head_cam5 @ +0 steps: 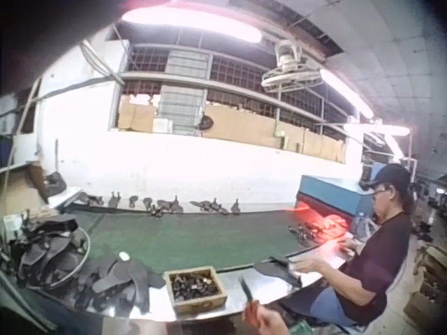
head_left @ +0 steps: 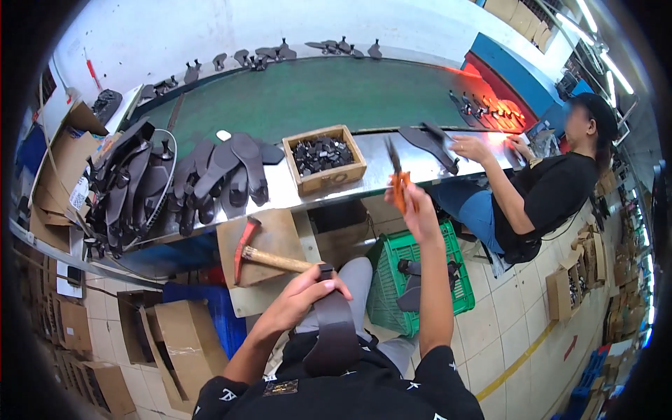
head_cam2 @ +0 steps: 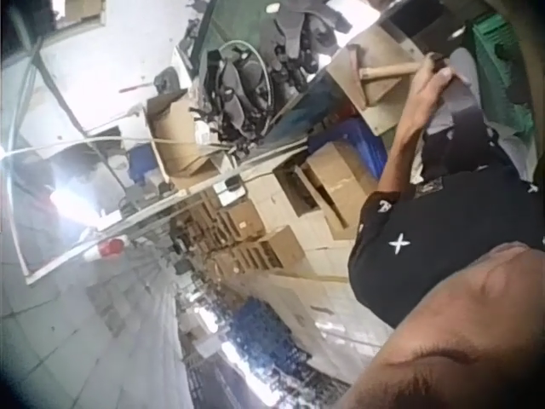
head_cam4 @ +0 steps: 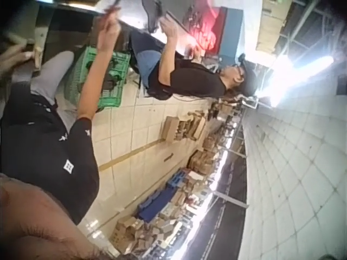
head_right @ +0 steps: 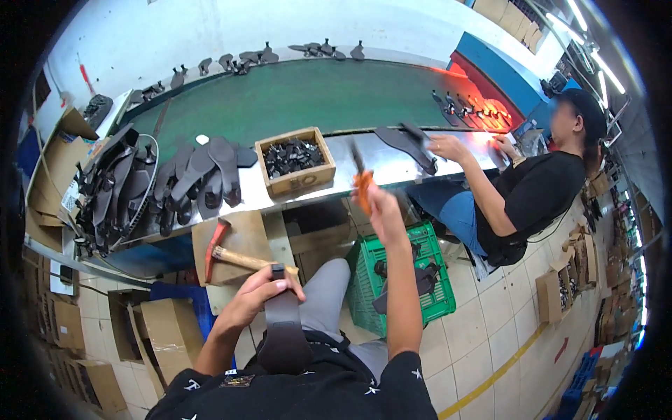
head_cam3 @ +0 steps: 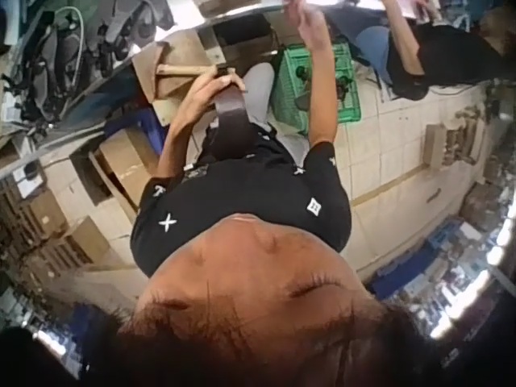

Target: Manually assembling and hammering shoe upper components in a factory environment.

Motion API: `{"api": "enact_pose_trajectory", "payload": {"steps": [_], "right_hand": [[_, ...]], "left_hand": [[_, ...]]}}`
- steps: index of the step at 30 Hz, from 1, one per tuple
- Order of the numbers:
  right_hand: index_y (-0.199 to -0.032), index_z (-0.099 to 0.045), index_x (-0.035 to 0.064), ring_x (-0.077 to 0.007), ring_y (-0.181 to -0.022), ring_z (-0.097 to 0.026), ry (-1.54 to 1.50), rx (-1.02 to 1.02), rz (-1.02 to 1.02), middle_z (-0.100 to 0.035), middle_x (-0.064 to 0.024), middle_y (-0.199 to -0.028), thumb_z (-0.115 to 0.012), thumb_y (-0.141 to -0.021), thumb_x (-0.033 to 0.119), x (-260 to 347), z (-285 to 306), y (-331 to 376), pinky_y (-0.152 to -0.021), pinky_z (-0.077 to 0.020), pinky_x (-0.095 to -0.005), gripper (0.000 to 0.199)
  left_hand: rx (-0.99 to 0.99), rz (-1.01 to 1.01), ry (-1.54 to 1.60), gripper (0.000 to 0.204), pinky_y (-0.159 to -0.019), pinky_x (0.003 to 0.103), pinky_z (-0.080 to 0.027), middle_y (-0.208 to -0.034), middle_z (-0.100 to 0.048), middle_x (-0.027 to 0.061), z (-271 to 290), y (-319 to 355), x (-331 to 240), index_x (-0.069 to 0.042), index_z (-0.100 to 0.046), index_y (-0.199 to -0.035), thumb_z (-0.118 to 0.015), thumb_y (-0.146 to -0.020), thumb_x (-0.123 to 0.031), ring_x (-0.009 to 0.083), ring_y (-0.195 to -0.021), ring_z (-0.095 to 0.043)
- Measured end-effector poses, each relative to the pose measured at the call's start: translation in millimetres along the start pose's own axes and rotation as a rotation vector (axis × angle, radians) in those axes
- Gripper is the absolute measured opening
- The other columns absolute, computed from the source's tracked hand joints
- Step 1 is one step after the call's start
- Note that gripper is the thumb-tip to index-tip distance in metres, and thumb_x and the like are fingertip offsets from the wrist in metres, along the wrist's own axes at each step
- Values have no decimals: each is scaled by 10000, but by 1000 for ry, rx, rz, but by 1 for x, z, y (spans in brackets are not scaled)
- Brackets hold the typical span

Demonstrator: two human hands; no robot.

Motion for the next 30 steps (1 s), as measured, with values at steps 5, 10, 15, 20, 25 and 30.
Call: {"api": "enact_pose_trajectory", "payload": {"steps": [5,10,15,20,25,30], "right_hand": [[-1069,-676,-51,-276,-1252,-529,60,271,-358,-504,-223,-1398,-652,-866,384,-5,-25,154,-1033,-397,-359,481],[-1310,-533,-69,-293,-1354,-430,35,509,-750,-426,-262,-1454,-725,-748,297,1,40,280,-1126,-303,-426,697],[-1160,-631,-54,-266,-1354,-436,35,144,-315,-385,-239,-1490,-659,-789,248,47,37,288,-1085,-369,-384,479],[-1235,-591,-58,-327,-1436,-330,699,85,-130,-314,-184,-1556,-567,-739,50,100,25,293,-1161,-254,-429,508],[-1050,-607,-23,-400,-1484,-182,1081,296,-89,-277,-203,-1570,-560,-698,22,124,24,303,-1163,-222,-518,358],[-1054,-603,-16,-422,-1489,-141,1142,312,-188,-208,-210,-1591,-557,-722,25,130,29,308,-1163,-176,-582,337]], "left_hand": [[442,114,-10,267,-928,291,-407,-1046,-653,62,-65,-17,19,-30,-569,-1098,-470,-1010,-263,136,-1010,-554],[647,232,146,220,-1029,340,-388,-1035,-659,115,-123,-31,43,-12,-546,-1077,-480,-1011,-211,181,-1068,-573],[810,260,77,220,-922,315,-441,-1023,-665,114,-158,-40,60,-16,-532,-1085,-487,-1019,-221,171,-1027,-596],[770,306,-44,171,-906,354,-461,-941,-659,147,-176,-44,60,-32,-518,-960,-493,-994,-197,235,-958,-636],[808,300,-75,243,-911,313,-455,-1015,-655,117,-181,-45,58,8,-555,-1109,-487,-1018,-207,175,-990,-609],[836,313,-104,254,-913,312,-456,-1011,-656,117,-190,-44,62,15,-557,-1138,-485,-1019,-198,176,-998,-613]]}}
Point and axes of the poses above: each hand's wrist, its own y-axis away from the middle knuckle, its own z-axis out of the back of the hand, x = y × z, the point moved 7 cm from there along -y, towards the middle knuckle
